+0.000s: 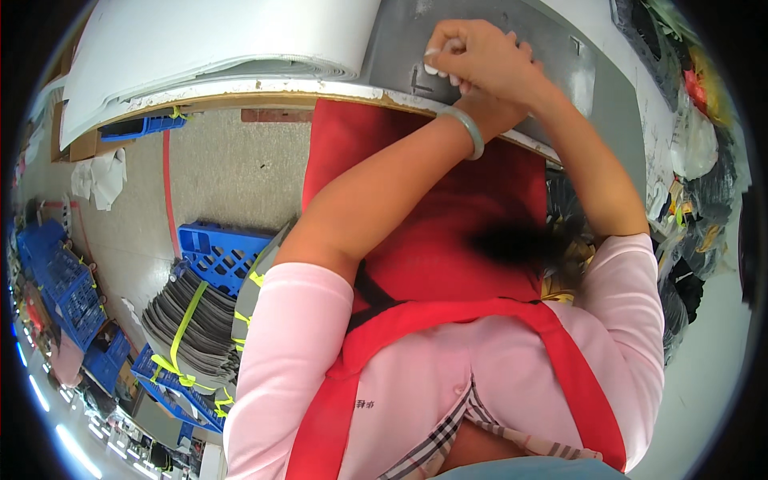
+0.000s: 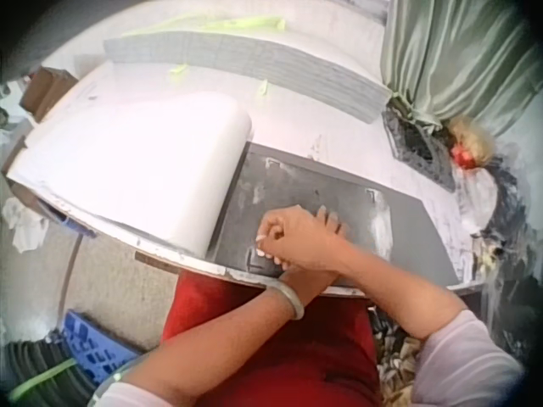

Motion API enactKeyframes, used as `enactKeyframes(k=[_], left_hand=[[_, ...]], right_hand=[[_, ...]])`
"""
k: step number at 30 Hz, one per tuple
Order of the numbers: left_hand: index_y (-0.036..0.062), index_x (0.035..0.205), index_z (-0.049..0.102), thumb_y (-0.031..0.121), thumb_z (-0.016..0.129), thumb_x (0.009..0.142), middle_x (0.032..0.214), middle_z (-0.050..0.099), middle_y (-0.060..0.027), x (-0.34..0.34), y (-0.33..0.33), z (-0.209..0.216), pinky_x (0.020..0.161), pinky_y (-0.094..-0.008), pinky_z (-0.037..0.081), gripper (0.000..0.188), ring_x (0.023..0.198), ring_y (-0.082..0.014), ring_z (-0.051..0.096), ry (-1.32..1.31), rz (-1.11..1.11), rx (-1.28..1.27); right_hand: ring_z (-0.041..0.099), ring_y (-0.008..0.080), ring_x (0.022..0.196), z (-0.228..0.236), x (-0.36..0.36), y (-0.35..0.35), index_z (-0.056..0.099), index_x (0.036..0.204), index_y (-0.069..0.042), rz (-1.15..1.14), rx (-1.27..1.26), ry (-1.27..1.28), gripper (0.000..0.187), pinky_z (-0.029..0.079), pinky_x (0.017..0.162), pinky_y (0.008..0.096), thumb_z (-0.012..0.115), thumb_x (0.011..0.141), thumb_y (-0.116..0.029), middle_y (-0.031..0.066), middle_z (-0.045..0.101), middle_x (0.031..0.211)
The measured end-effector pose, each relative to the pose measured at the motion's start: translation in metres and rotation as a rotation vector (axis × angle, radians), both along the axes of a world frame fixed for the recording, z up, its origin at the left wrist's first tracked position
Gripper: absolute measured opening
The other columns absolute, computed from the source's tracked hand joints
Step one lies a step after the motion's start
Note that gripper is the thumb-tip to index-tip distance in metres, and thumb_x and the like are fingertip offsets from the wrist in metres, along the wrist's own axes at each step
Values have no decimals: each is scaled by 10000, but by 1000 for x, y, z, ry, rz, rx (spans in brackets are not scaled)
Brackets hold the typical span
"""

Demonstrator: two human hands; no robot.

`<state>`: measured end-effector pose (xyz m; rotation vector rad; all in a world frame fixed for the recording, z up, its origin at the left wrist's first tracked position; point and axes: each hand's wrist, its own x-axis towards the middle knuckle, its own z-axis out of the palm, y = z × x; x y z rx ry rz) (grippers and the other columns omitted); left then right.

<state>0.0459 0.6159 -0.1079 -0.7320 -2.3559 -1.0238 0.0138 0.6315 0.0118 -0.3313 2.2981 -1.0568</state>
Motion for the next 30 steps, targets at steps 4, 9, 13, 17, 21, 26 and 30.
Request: enactKeyframes(k=[4, 9, 13, 17, 21, 26, 30], left_hand=[[106, 1352, 583, 382, 578, 929, 1426, 541, -186, 5, -15, 28, 1089, -788, 249, 505, 1402, -405, 455, 36, -8, -325], [88, 1318, 596, 371, 591, 908, 1413, 545, -171, 1, -11, 22, 1090, -815, 222, 499, 1401, -392, 455, 41, 25, -316], [100, 1337, 590, 375, 608, 913, 1413, 549, -165, -1, -10, 17, 1088, -780, 253, 506, 1396, -373, 462, 61, 25, -303], [113, 1342, 591, 318, 589, 945, 1390, 563, -156, 2, -17, 23, 1099, -733, 280, 447, 1365, -359, 489, 71, 36, -313], [107, 1351, 586, 359, 592, 934, 1412, 549, -158, 5, -20, 24, 1097, -759, 259, 488, 1393, -361, 461, 65, 17, -331], [99, 1363, 579, 411, 597, 920, 1440, 533, -161, 3, -20, 26, 1094, -791, 233, 542, 1429, -364, 426, 21, 16, -377], [111, 1381, 575, 395, 579, 951, 1454, 528, -159, 3, -11, 29, 1109, -777, 222, 515, 1436, -350, 420, -24, 3, -346]], right_hand=[[556, 92, 543, -7, 7, -6, 625, 877, -28, 46, 55, 37, 202, 468, 519, 251, 685, 916, -216, 33, 607, 697], [581, 120, 580, 7, 7, -23, 640, 905, -39, 219, 205, -7, 188, 494, 574, 289, 704, 875, -213, 47, 643, 722], [640, 183, 732, -3, 22, -7, 702, 1012, -103, 208, 219, 318, 191, 520, 750, 380, 736, 890, -246, 48, 697, 796], [668, 227, 841, -8, 31, 2, 725, 1079, -137, 209, 180, 512, 210, 501, 866, 427, 741, 909, -260, 51, 722, 861], [680, 238, 856, -29, 33, 4, 716, 1086, -110, 203, 214, 571, 197, 493, 905, 416, 723, 926, -225, 66, 723, 905], [682, 244, 855, -4, 40, -17, 715, 1099, -105, 349, 375, 664, 180, 523, 853, 359, 679, 950, -199, 65, 732, 964], [694, 215, 881, 4, 40, 0, 714, 1105, -39, 200, 297, 766, 209, 562, 804, 338, 689, 963, -189, 82, 736, 972]])
